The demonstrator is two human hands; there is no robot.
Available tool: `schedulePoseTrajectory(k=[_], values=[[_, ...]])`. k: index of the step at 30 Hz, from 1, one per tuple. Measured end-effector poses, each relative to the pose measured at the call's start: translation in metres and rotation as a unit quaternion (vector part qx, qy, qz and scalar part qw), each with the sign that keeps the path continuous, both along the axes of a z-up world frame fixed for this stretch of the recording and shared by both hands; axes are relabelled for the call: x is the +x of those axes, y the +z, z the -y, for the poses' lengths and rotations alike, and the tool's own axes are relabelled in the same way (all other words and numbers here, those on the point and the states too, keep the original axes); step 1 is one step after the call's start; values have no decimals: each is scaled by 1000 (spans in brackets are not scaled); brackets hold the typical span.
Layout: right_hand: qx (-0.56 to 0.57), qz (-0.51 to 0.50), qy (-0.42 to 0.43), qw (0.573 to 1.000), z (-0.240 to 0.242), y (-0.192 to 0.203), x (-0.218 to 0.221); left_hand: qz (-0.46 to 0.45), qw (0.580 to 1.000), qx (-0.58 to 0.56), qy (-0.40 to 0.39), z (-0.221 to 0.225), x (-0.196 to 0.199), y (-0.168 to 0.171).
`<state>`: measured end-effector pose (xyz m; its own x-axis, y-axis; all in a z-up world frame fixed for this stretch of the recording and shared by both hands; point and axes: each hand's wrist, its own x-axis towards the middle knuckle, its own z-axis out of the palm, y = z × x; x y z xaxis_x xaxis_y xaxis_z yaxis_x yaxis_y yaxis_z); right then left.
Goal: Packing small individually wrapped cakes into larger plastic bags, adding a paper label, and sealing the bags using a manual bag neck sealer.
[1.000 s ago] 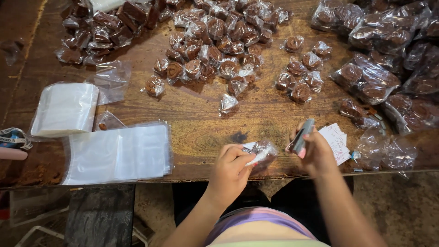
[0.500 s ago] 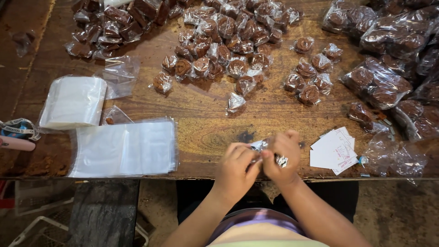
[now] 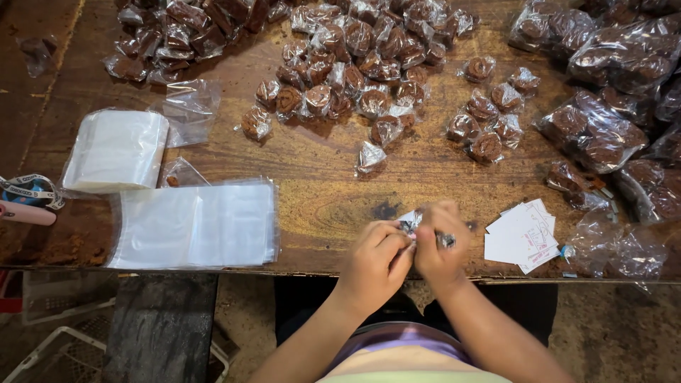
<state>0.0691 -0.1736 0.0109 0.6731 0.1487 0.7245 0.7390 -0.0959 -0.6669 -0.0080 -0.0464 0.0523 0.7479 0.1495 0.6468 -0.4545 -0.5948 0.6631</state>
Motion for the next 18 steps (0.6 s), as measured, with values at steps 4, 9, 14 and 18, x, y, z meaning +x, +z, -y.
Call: schedulePoseTrajectory(k=[4,9,14,18], values=[[-14,-14,33,999,0,7,8,1,1000,-6,-3,3,-1,-6],[68,-56,32,996,10,4,17,-13,999,-50,-7,-5,1,-8],[30,-41,12,999,22,-1,25,-16,999,-40,-7,-5,0,-8],[-30,4,62,998,13,1,14,-19,999,-28,-10,-3,0,-5]])
